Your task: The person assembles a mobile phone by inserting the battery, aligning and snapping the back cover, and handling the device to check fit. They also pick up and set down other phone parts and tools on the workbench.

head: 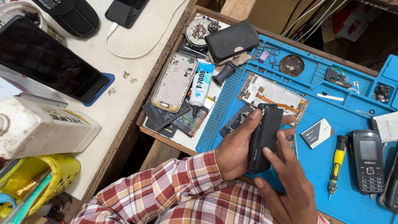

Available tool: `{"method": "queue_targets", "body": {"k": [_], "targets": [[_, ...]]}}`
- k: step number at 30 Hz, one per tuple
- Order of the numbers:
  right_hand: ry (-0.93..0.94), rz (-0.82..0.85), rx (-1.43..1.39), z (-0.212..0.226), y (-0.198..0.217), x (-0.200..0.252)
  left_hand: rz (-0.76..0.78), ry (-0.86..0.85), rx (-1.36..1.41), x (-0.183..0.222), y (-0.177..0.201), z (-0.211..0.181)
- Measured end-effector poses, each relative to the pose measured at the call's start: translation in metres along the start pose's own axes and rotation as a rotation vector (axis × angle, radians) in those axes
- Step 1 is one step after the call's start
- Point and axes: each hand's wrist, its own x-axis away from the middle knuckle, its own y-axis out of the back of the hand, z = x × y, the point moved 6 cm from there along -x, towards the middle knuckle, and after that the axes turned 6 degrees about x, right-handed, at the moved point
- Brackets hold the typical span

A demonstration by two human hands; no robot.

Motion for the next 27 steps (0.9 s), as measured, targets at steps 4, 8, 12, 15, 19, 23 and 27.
{"method": "queue_targets", "body": {"k": [4,8,12,15,19,23,27], "targets": [[0.001,-0.017,0.054,0.002,-0.001,-0.002,-0.002,-0.032,-0.070,0.001,-0.003,-0.003],[-0.036,-0.082,0.079,-0.001,0.000,-0.002,0.032,-0.054,-0.078,0.004,-0.010,-0.003],[-0.063,-0.093,0.057,-0.003,-0.001,-0.001,0.032,-0.080,-0.168,0.005,-0.014,-0.006],[-0.041,-0.109,0.061,-0.004,0.000,-0.001,0.077,-0.137,-0.375,0.010,-0.020,-0.010],[-0.007,-0.115,0.098,-0.005,0.004,0.003,0.107,-0.207,-0.560,0.015,-0.027,-0.011],[-0.028,-0.282,-0.011,-0.012,0.015,0.006,0.070,-0.261,-0.811,0.020,-0.029,-0.018],[-0.080,-0.487,-0.348,-0.027,0.030,0.008,0.162,-0.278,-1.075,0.026,-0.038,-0.019]]}}
